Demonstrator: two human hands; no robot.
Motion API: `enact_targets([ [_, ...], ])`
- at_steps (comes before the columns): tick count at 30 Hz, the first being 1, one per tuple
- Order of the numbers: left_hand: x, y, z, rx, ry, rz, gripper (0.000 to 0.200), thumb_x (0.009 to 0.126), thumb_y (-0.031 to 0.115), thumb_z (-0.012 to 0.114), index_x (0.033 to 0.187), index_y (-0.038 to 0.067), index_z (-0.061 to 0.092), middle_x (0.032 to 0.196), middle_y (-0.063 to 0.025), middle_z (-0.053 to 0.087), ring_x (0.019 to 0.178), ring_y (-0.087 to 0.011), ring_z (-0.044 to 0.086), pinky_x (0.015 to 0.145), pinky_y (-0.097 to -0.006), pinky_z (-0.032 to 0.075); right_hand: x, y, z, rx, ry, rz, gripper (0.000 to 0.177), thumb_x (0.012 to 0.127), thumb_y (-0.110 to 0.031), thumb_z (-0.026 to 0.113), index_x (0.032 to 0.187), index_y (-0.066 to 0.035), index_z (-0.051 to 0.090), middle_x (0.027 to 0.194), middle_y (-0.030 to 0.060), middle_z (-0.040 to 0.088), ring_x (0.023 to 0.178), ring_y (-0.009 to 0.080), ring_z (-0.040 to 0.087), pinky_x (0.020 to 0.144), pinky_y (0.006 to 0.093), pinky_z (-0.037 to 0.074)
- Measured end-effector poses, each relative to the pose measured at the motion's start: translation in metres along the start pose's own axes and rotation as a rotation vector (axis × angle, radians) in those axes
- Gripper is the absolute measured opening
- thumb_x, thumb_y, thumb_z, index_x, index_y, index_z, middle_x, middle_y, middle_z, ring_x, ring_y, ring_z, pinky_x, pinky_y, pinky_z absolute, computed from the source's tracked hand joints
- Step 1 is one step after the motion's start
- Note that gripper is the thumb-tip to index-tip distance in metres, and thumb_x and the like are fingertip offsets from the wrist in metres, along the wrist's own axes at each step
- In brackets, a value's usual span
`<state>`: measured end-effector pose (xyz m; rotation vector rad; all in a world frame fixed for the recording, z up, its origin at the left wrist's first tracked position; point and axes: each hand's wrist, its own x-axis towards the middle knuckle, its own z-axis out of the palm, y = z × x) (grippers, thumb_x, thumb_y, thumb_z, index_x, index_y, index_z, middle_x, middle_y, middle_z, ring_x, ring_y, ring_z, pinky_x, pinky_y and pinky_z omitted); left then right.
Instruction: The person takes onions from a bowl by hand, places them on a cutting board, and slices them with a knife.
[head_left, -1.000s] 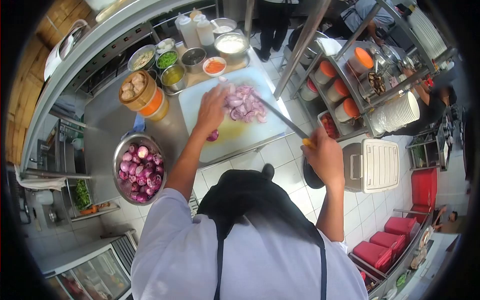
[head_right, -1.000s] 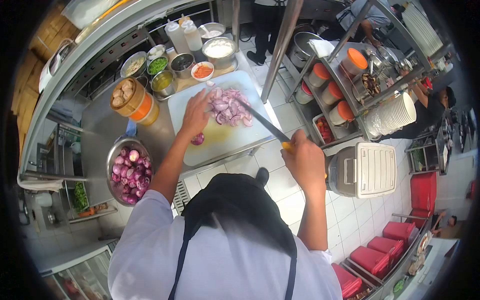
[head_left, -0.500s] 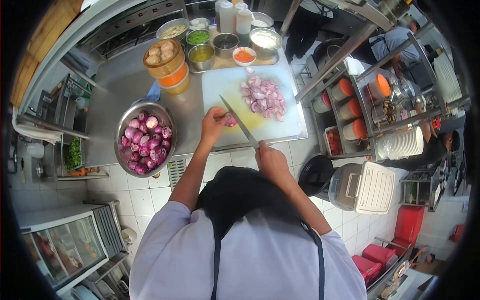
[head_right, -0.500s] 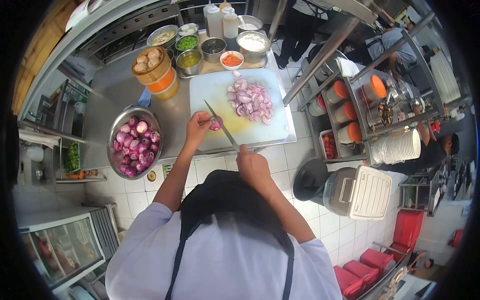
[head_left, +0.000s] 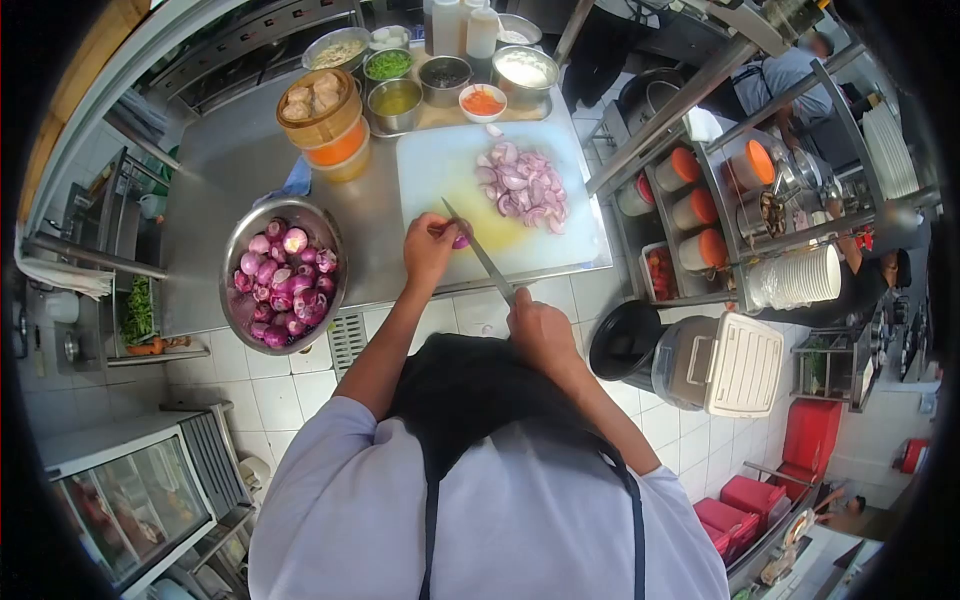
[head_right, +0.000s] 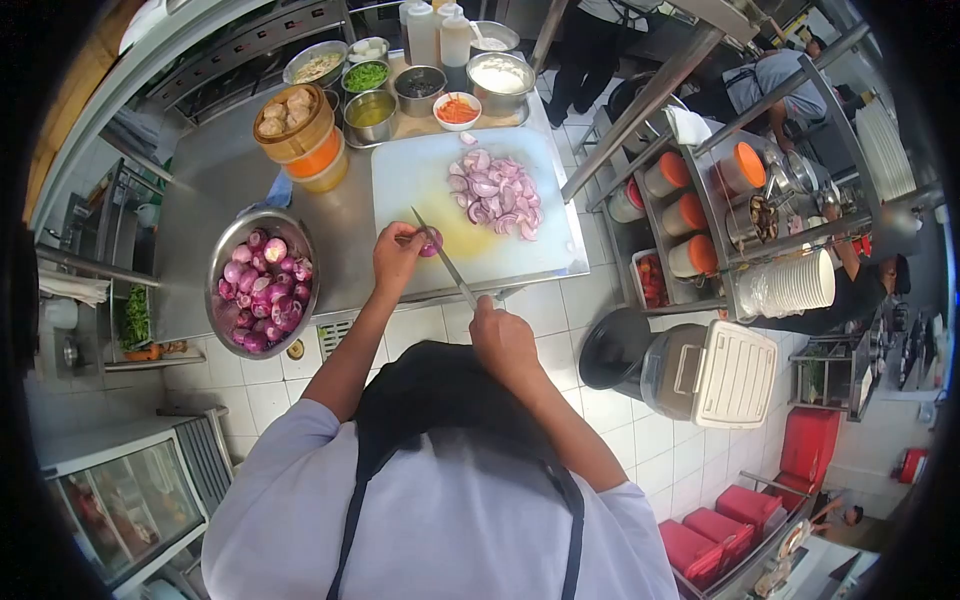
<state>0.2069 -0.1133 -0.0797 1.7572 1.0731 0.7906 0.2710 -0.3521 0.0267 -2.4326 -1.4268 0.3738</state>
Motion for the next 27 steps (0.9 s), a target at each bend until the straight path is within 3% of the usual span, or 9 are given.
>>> enact_targets([
  [6,0.0,-0.005,0.002,-0.084,-0.002,-0.018,0.02,0.084,0.017,0.083,0.095,0.004,0.071,0.094,-0.0098,0.073,0.082,-0.0217,0.074,0.077,-0.0353,0.058,0.004,-0.012,0.004,-0.034,-0.043,0.02,0.015,0.094,-0.009,0.058,0.101,0.004,0.055,0.071,0.0226,0.07,0.066,0.0409,0.073,0.06,0.0516,0.059],
  [11,0.006,-0.012,0.003,-0.105,0.025,0.027,0.022,0.085,0.015,0.083,0.098,0.003,0.07,0.096,-0.0105,0.073,0.083,-0.0217,0.073,0.077,-0.0353,0.057,0.035,-0.008,0.044,-0.022,-0.059,0.042,0.014,0.094,-0.007,0.057,0.103,0.004,0.055,0.073,0.0232,0.072,0.07,0.0396,0.075,0.062,0.0511,0.06],
  [16,0.024,-0.014,-0.002,-0.014,0.009,0.059,0.022,0.087,0.016,0.081,0.1,0.003,0.069,0.097,-0.0102,0.074,0.085,-0.0225,0.074,0.079,-0.0361,0.058,0.054,-0.019,0.042,-0.033,-0.11,0.081,0.014,0.096,-0.006,0.055,0.104,0.005,0.056,0.081,0.0255,0.073,0.079,0.0412,0.076,0.067,0.0504,0.062],
  [20,0.029,-0.014,-0.005,-0.038,-0.078,-0.028,0.022,0.087,0.017,0.081,0.099,0.003,0.069,0.094,-0.0108,0.075,0.085,-0.0225,0.074,0.079,-0.0354,0.058,0.059,-0.027,0.017,-0.086,-0.129,0.006,0.013,0.097,-0.006,0.054,0.104,0.004,0.057,0.087,0.0263,0.074,0.082,0.0408,0.077,0.07,0.0493,0.063],
  [27,0.023,-0.011,-0.003,-0.043,-0.101,0.035,0.024,0.086,0.016,0.082,0.102,0.004,0.07,0.099,-0.0108,0.074,0.089,-0.0238,0.074,0.083,-0.0362,0.057,0.086,-0.014,0.078,-0.039,0.014,0.007,0.015,0.095,-0.007,0.055,0.104,0.004,0.058,0.084,0.0241,0.075,0.078,0.0397,0.077,0.07,0.0476,0.063],
])
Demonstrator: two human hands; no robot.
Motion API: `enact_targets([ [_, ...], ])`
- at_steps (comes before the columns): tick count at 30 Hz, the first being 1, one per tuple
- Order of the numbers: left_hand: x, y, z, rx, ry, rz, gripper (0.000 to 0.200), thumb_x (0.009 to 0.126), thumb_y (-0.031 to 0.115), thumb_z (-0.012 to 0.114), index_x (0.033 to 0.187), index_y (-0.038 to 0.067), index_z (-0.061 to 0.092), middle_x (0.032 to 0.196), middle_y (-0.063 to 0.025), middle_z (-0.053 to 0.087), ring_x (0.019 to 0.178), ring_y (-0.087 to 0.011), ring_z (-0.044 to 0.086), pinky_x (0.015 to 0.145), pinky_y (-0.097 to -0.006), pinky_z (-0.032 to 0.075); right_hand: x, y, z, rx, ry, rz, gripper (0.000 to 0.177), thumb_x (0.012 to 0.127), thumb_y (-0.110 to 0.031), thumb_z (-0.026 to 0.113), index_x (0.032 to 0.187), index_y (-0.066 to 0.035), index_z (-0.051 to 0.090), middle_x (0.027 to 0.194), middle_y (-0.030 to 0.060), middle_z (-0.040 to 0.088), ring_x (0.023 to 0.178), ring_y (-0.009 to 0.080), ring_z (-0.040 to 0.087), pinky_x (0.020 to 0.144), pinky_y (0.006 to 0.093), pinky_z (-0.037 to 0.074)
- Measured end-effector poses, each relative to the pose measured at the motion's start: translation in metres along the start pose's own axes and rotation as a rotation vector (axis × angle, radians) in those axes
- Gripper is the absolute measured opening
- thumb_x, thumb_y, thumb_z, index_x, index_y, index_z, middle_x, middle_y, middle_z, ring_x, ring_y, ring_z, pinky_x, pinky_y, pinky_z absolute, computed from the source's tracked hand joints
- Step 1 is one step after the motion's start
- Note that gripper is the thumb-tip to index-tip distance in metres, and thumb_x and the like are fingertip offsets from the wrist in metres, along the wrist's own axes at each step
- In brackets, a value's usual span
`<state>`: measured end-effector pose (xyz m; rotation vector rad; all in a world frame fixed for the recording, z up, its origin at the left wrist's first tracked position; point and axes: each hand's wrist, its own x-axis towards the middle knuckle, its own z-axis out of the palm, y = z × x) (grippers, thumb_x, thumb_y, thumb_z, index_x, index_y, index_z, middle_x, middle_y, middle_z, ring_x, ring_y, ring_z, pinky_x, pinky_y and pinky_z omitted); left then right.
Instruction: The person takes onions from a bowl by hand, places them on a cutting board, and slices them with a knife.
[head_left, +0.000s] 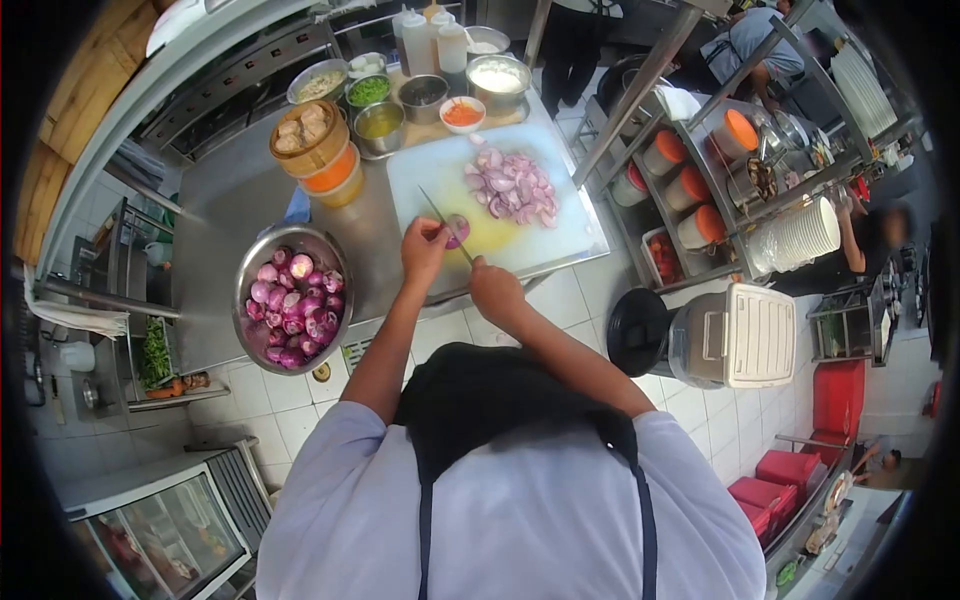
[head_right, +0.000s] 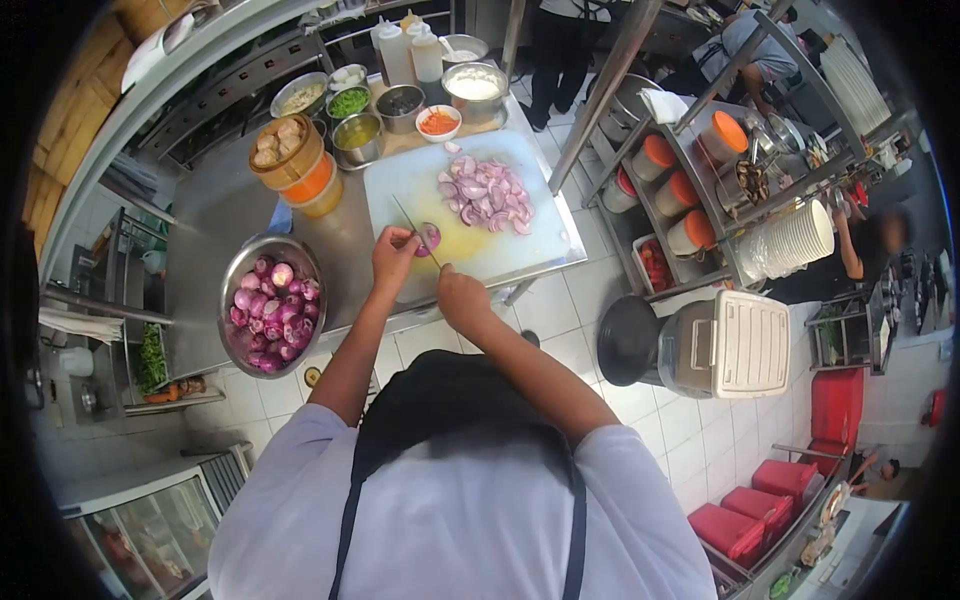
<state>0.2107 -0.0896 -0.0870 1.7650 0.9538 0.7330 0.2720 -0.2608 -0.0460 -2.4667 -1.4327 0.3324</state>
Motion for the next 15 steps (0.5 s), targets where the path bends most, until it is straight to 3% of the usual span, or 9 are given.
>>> enact_targets([
  [4,-0.03,0.021,-0.002,0.087,0.03,0.118,0.033,0.083,0.014,0.082,0.113,0.005,0.069,0.114,-0.0116,0.071,0.102,-0.0285,0.071,0.09,-0.0403,0.056,-0.003,0.012,0.003,0.078,0.016,-0.028,0.016,0.096,-0.009,0.054,0.105,0.004,0.058,0.081,0.0257,0.073,0.075,0.0392,0.076,0.065,0.0493,0.062],
  [5,-0.035,0.025,-0.001,0.147,0.038,0.233,0.037,0.082,0.013,0.082,0.116,0.005,0.068,0.116,-0.0118,0.069,0.104,-0.0299,0.069,0.092,-0.0414,0.056,-0.002,0.018,0.0,0.114,0.029,-0.036,0.017,0.097,-0.01,0.054,0.105,0.004,0.057,0.08,0.0266,0.073,0.074,0.0391,0.076,0.064,0.0499,0.061],
  [7,-0.041,0.027,-0.001,0.271,0.066,0.456,0.044,0.08,0.012,0.082,0.121,0.006,0.068,0.12,-0.0122,0.067,0.109,-0.0326,0.067,0.094,-0.0437,0.055,-0.003,0.017,-0.028,0.397,-0.202,0.168,0.019,0.098,-0.014,0.054,0.105,0.004,0.057,0.079,0.0277,0.072,0.073,0.0388,0.076,0.064,0.0512,0.061],
  [8,-0.04,0.027,-0.003,0.285,0.043,0.423,0.045,0.079,0.012,0.082,0.122,0.006,0.068,0.121,-0.0128,0.067,0.112,-0.0339,0.065,0.096,-0.0443,0.054,-0.005,0.016,-0.039,0.539,-0.32,0.268,0.021,0.099,-0.016,0.054,0.105,0.004,0.056,0.078,0.0283,0.071,0.073,0.0387,0.075,0.064,0.0519,0.06],
  [11,-0.027,0.029,-0.007,0.393,0.017,0.34,0.05,0.076,0.012,0.082,0.124,0.007,0.068,0.123,-0.0146,0.065,0.117,-0.0367,0.062,0.099,-0.0457,0.053,-0.019,0.025,-0.043,0.472,-0.287,0.223,0.024,0.102,-0.021,0.054,0.105,0.003,0.056,0.076,0.0293,0.069,0.071,0.0431,0.072,0.066,0.0561,0.057],
  [13,-0.017,0.032,-0.017,0.569,0.064,0.29,0.054,0.075,0.012,0.081,0.126,0.007,0.067,0.126,-0.0156,0.064,0.118,-0.0371,0.062,0.101,-0.046,0.052,-0.034,0.036,-0.028,0.369,-0.028,0.091,0.024,0.102,-0.022,0.054,0.104,0.002,0.056,0.076,0.0287,0.068,0.071,0.0467,0.07,0.067,0.059,0.054],
  [15,-0.007,0.035,-0.026,0.674,0.079,0.464,0.054,0.075,0.011,0.08,0.128,0.008,0.067,0.125,-0.016,0.064,0.119,-0.0374,0.061,0.103,-0.0464,0.051,-0.047,0.04,-0.02,0.332,0.138,0.057,0.022,0.102,-0.021,0.055,0.102,0.001,0.056,0.076,0.0285,0.068,0.071,0.0494,0.067,0.068,0.0611,0.052],
])
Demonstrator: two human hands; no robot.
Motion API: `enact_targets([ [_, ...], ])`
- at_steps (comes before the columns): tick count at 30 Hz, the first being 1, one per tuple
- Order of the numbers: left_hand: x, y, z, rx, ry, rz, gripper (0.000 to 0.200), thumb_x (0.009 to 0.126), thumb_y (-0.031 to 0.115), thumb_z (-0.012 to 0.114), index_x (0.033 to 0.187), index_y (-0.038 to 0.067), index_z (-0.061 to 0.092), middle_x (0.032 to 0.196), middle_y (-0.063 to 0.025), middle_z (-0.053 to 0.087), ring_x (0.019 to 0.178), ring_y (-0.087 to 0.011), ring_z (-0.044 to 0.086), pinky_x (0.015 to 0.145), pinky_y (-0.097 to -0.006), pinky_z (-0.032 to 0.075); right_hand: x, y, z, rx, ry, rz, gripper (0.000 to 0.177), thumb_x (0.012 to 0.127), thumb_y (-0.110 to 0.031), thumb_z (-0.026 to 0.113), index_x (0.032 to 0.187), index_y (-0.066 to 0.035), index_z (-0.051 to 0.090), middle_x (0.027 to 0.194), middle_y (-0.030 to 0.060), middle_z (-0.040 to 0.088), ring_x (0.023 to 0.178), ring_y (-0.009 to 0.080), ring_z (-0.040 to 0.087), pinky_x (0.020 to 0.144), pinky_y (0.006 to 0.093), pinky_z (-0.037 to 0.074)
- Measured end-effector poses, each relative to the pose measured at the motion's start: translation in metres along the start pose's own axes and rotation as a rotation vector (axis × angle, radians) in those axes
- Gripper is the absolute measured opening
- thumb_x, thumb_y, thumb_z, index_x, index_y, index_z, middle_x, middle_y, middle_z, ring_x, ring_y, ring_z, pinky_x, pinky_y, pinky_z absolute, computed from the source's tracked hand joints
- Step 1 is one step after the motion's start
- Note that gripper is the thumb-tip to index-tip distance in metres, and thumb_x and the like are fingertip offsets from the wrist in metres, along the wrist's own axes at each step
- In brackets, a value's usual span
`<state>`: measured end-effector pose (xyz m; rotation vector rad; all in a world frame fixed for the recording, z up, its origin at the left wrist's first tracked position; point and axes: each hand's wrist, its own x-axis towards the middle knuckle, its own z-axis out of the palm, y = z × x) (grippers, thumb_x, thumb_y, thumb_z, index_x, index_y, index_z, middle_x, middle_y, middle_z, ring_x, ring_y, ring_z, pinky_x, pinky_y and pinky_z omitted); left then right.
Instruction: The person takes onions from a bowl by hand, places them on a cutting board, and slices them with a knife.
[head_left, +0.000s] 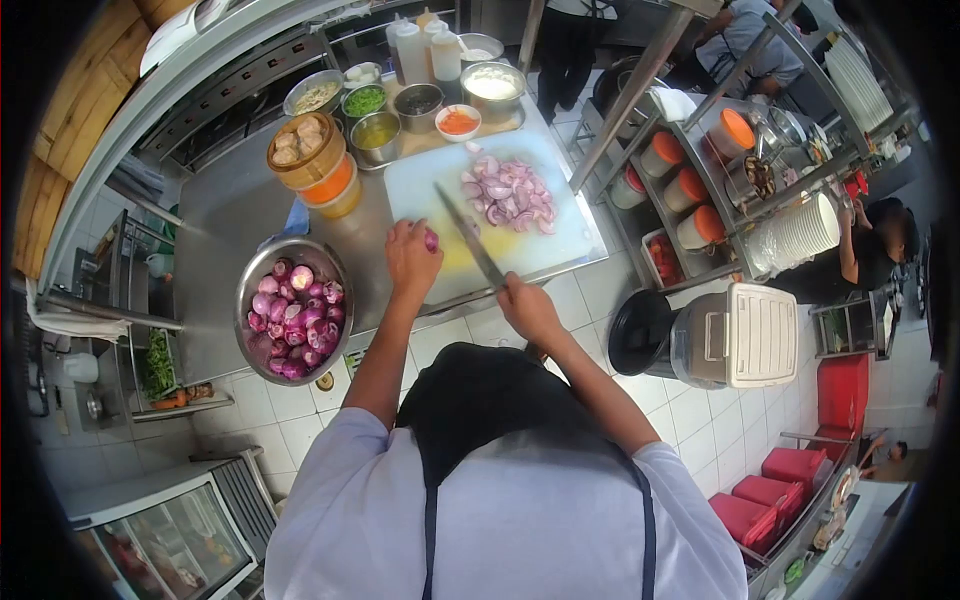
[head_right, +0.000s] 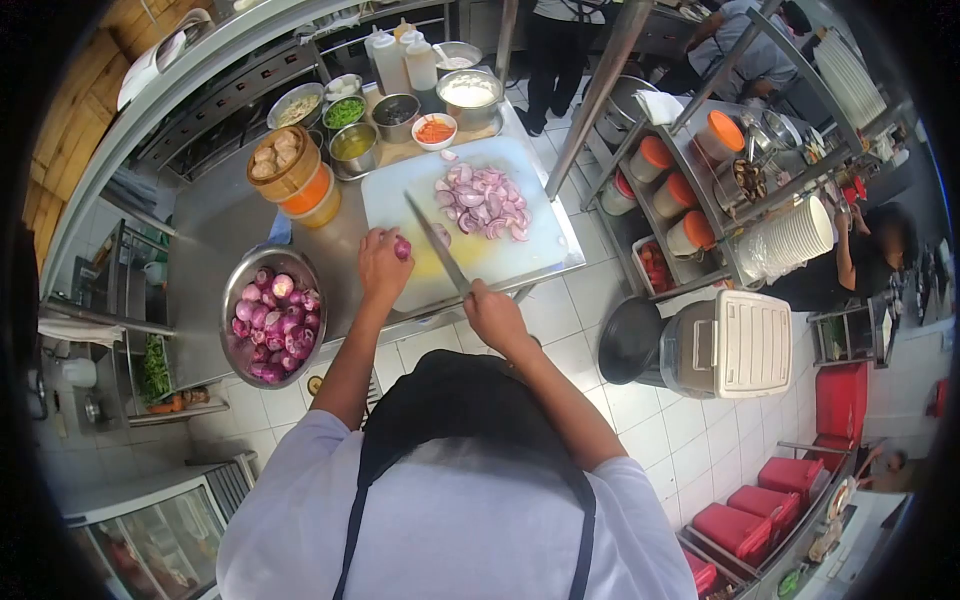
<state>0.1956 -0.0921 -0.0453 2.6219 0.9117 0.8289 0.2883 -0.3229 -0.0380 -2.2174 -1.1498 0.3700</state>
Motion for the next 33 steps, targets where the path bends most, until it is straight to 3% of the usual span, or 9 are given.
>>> enact_targets([
  [4,0.017,0.02,-0.017,-0.024,-0.034,0.429,0.052,0.076,0.007,0.078,0.128,0.008,0.069,0.12,-0.0154,0.064,0.119,-0.0368,0.06,0.104,-0.0471,0.049,-0.013,-0.003,-0.028,0.032,0.102,0.088,0.019,0.101,-0.02,0.057,0.102,-0.001,0.055,0.076,0.0283,0.068,0.072,0.0509,0.066,0.068,0.0622,0.051],
  [7,0.021,0.026,0.006,-0.108,-0.241,0.379,0.042,0.078,0.005,0.076,0.119,0.008,0.071,0.117,-0.0148,0.064,0.117,-0.0364,0.061,0.099,-0.0471,0.051,-0.021,0.003,-0.038,0.065,0.108,0.134,0.019,0.101,-0.02,0.059,0.103,-0.001,0.055,0.075,0.0277,0.068,0.073,0.0503,0.067,0.068,0.0617,0.051],
  [10,0.032,0.03,0.021,-0.116,-0.307,0.273,0.031,0.08,0.006,0.076,0.11,0.007,0.071,0.117,-0.0143,0.064,0.116,-0.0355,0.062,0.092,-0.0474,0.053,-0.032,0.011,-0.037,0.089,0.095,0.189,0.019,0.101,-0.02,0.059,0.102,-0.001,0.055,0.075,0.0273,0.068,0.073,0.05,0.067,0.068,0.061,0.051],
  [13,0.041,0.027,0.03,-0.122,-0.233,0.319,0.026,0.082,0.014,0.078,0.106,0.008,0.069,0.108,-0.013,0.066,0.102,-0.0345,0.067,0.084,-0.0474,0.056,-0.039,0.012,-0.035,0.098,0.087,0.213,0.02,0.101,-0.02,0.06,0.102,-0.001,0.056,0.075,0.0271,0.068,0.074,0.0496,0.067,0.068,0.0602,0.051],
  [16,0.042,0.034,0.03,-0.18,-0.362,0.004,0.022,0.085,0.016,0.076,0.104,0.006,0.07,0.095,-0.0132,0.067,0.091,-0.0364,0.069,0.082,-0.047,0.056,-0.044,0.014,-0.037,0.09,0.068,0.204,0.02,0.101,-0.02,0.06,0.102,0.0,0.056,0.075,0.0263,0.069,0.074,0.0487,0.068,0.069,0.0595,0.052],
  [19,0.032,0.044,0.031,-0.751,-0.477,-0.596,0.022,0.088,0.019,0.075,0.104,0.005,0.07,0.087,-0.0139,0.068,0.084,-0.0391,0.07,0.081,-0.047,0.057,-0.047,0.018,-0.036,0.07,0.064,0.163,0.02,0.101,-0.02,0.06,0.101,-0.001,0.056,0.075,0.0253,0.07,0.074,0.0472,0.069,0.069,0.0587,0.053],
  [22,0.012,0.05,0.01,-0.213,-0.339,-0.126,0.023,0.091,0.018,0.07,0.108,0.003,0.071,0.096,-0.0166,0.068,0.091,-0.0366,0.07,0.079,-0.0485,0.056,-0.046,0.02,-0.034,-0.016,0.05,0.132,0.02,0.1,-0.021,0.061,0.101,-0.001,0.057,0.074,0.025,0.07,0.072,0.0463,0.069,0.068,0.0579,0.054],
  [25,0.004,0.054,-0.006,-0.109,-0.125,0.04,0.021,0.09,0.011,0.069,0.11,0.005,0.072,0.103,-0.0153,0.068,0.098,-0.0356,0.068,0.082,-0.0476,0.056,-0.04,0.017,-0.032,-0.097,0.037,0.131,0.02,0.1,-0.021,0.061,0.102,-0.001,0.059,0.073,0.0254,0.069,0.07,0.0461,0.07,0.067,0.0575,0.056],
  [33,0.01,0.028,-0.011,-0.226,-0.364,0.251,0.028,0.083,-0.003,0.07,0.109,0.008,0.071,0.116,-0.0116,0.067,0.11,-0.0351,0.066,0.092,-0.0461,0.054,-0.027,0.01,-0.03,-0.172,-0.01,0.117,0.022,0.1,-0.021,0.061,0.102,0.001,0.059,0.071,0.0255,0.069,0.069,0.0447,0.07,0.066,0.0566,0.057],
])
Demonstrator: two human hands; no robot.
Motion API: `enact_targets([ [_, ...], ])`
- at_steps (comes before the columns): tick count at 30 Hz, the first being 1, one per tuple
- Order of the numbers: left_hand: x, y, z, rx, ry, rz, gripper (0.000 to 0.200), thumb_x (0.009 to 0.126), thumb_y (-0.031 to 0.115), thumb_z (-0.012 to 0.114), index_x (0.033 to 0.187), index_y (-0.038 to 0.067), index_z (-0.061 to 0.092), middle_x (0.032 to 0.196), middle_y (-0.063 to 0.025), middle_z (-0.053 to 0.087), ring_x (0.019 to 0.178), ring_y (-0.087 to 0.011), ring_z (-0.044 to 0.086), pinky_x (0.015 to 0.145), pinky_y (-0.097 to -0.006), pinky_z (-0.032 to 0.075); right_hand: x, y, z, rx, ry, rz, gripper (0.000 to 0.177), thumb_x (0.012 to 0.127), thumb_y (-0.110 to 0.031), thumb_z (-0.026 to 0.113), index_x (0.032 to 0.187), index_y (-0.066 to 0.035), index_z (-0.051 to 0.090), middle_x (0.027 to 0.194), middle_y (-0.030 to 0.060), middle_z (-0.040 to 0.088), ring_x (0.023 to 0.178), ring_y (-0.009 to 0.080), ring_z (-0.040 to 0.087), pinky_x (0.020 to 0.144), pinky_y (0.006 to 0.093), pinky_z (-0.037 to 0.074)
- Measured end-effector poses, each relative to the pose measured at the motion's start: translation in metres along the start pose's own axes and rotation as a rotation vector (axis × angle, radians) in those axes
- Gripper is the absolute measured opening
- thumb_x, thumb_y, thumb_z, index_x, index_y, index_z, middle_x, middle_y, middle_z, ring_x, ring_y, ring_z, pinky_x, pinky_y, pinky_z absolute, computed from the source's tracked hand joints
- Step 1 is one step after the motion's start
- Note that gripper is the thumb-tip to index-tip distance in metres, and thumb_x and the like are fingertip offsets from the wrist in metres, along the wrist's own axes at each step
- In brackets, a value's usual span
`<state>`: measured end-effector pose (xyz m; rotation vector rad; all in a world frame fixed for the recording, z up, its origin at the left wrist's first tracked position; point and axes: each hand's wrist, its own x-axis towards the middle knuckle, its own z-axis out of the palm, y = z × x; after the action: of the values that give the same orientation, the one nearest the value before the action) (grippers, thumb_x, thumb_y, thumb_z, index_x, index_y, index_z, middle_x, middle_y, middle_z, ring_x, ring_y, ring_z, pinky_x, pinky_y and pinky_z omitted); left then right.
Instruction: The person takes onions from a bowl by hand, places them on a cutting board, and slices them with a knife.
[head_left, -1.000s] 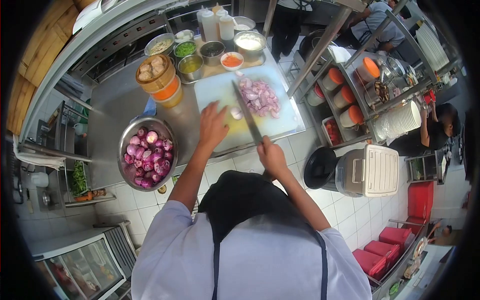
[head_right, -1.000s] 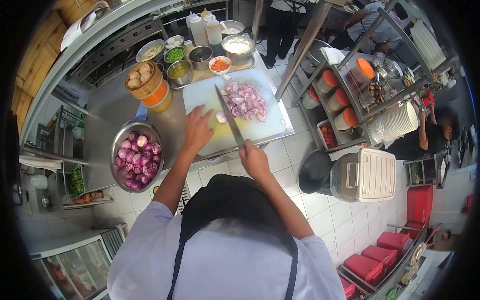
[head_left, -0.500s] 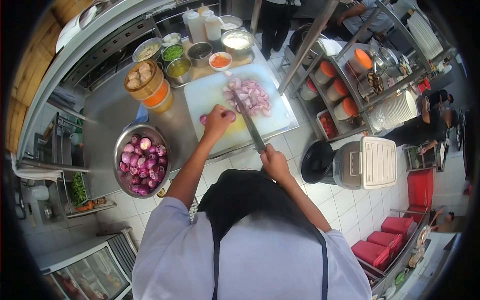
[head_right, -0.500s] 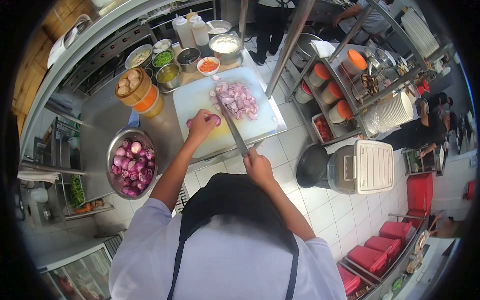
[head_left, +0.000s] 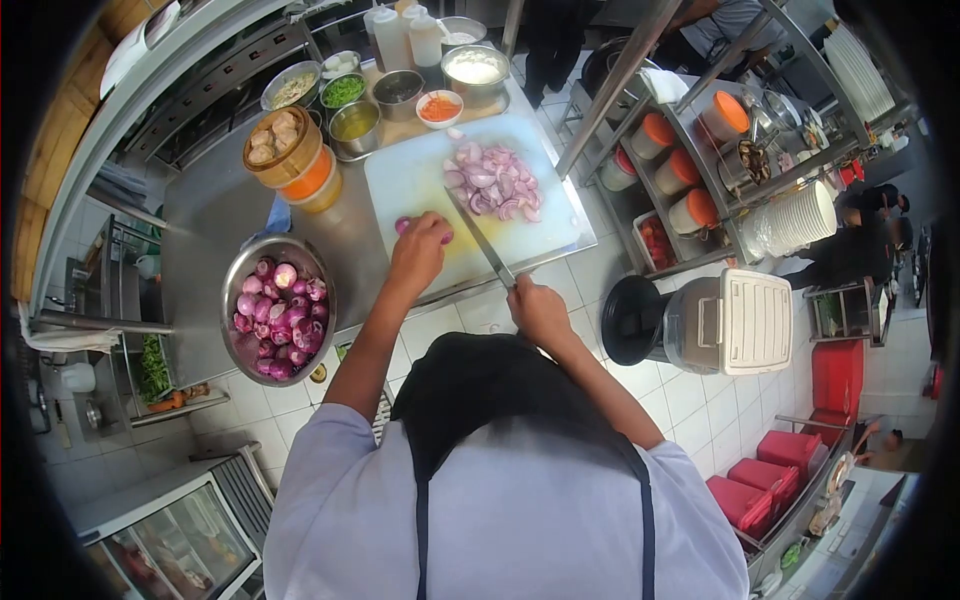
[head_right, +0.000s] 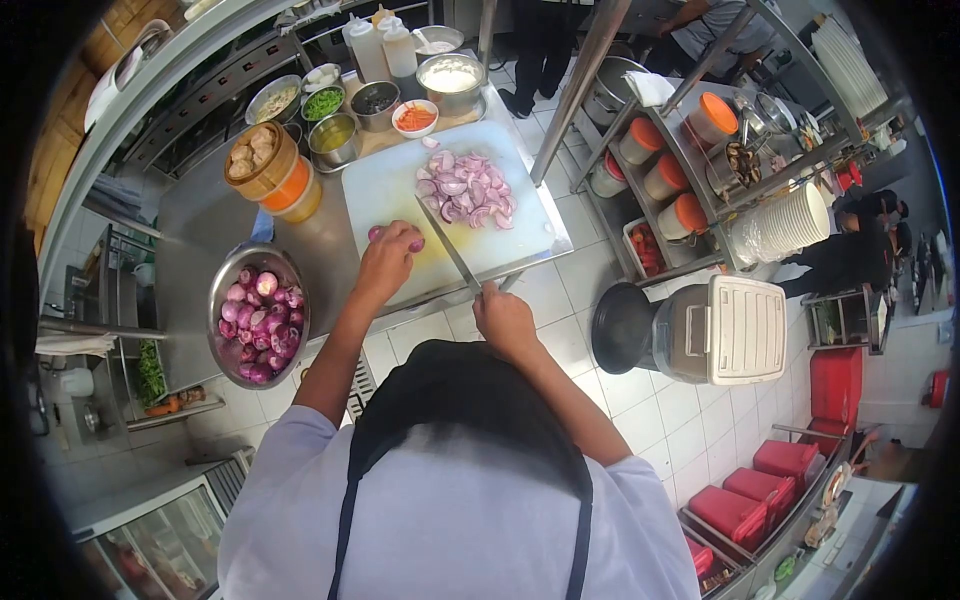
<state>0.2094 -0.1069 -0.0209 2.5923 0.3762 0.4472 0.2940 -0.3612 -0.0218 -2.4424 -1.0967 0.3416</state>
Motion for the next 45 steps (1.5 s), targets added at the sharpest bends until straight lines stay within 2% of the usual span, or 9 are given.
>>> enact_targets([
  [4,-0.001,0.0,0.003,-0.215,0.102,-0.062,0.024,0.082,-0.001,0.073,0.105,0.005,0.073,0.108,-0.0126,0.066,0.106,-0.0361,0.065,0.09,-0.0458,0.053,0.002,0.001,0.008,0.034,0.024,-0.014,0.022,0.099,-0.022,0.062,0.095,-0.001,0.058,0.071,0.025,0.068,0.067,0.0469,0.068,0.066,0.0595,0.053],
  [7,-0.002,0.004,0.002,-0.075,0.169,-0.051,0.023,0.082,0.002,0.076,0.105,0.004,0.073,0.108,-0.0132,0.066,0.105,-0.0368,0.066,0.091,-0.046,0.053,0.003,-0.005,0.005,0.027,0.009,-0.031,0.022,0.099,-0.022,0.061,0.097,0.0,0.058,0.072,0.0247,0.069,0.068,0.046,0.069,0.065,0.0584,0.054],
  [13,0.005,0.004,0.02,-0.235,0.036,-0.043,0.022,0.083,0.005,0.078,0.105,0.004,0.073,0.107,-0.0126,0.066,0.103,-0.0364,0.066,0.088,-0.0463,0.054,0.025,-0.019,0.001,-0.088,-0.022,-0.087,0.016,0.098,-0.014,0.058,0.099,0.002,0.058,0.075,0.0247,0.071,0.07,0.0428,0.072,0.064,0.0544,0.058],
  [18,0.01,0.015,0.01,-0.1,0.021,0.029,0.017,0.081,0.004,0.077,0.096,0.004,0.07,0.102,-0.0125,0.064,0.101,-0.0356,0.065,0.085,-0.047,0.054,0.046,-0.036,-0.018,-0.174,-0.118,-0.064,0.013,0.096,-0.007,0.054,0.099,0.004,0.06,0.08,0.025,0.073,0.074,0.0413,0.075,0.068,0.0511,0.061],
  [24,0.018,0.009,0.012,-0.065,-0.024,0.065,0.015,0.079,0.002,0.076,0.09,0.003,0.067,0.101,-0.0127,0.063,0.1,-0.0356,0.064,0.085,-0.0476,0.054,0.054,-0.046,-0.037,-0.228,-0.243,-0.074,0.019,0.096,-0.012,0.053,0.102,0.005,0.059,0.083,0.0241,0.074,0.078,0.0431,0.074,0.073,0.0526,0.06],
  [30,0.015,0.008,0.014,-0.108,-0.014,0.058,0.015,0.078,0.0,0.075,0.09,0.002,0.066,0.101,-0.0135,0.064,0.1,-0.037,0.064,0.085,-0.0477,0.054,0.072,-0.025,0.037,-0.141,-0.114,-0.078,0.02,0.096,-0.012,0.054,0.105,0.005,0.058,0.083,0.0234,0.074,0.078,0.0425,0.074,0.072,0.0523,0.06],
  [36,0.019,0.007,0.013,-0.132,-0.001,0.069,0.016,0.076,-0.003,0.075,0.089,0.002,0.066,0.101,-0.0142,0.064,0.1,-0.0377,0.064,0.085,-0.0482,0.054,0.098,-0.041,-0.009,-0.178,-0.162,-0.136,0.018,0.096,-0.011,0.054,0.104,0.004,0.06,0.081,0.0238,0.074,0.074,0.0386,0.076,0.065,0.0484,0.061],
  [41,0.016,0.005,0.014,-0.155,0.002,0.047,0.016,0.077,-0.003,0.075,0.089,0.002,0.066,0.101,-0.0142,0.065,0.1,-0.0374,0.065,0.086,-0.0477,0.054,0.091,-0.028,0.038,-0.133,-0.075,-0.115,0.02,0.096,-0.015,0.057,0.104,0.003,0.059,0.082,0.0239,0.073,0.078,0.0404,0.075,0.07,0.0523,0.06],
  [45,0.013,0.001,0.019,-0.147,0.006,0.044,0.017,0.077,-0.002,0.075,0.09,0.003,0.066,0.101,-0.0144,0.064,0.101,-0.0372,0.064,0.086,-0.0474,0.054,0.108,-0.033,0.014,-0.124,-0.147,-0.095,0.023,0.096,-0.017,0.058,0.105,0.004,0.059,0.082,0.0257,0.072,0.081,0.0428,0.074,0.073,0.0544,0.059],
])
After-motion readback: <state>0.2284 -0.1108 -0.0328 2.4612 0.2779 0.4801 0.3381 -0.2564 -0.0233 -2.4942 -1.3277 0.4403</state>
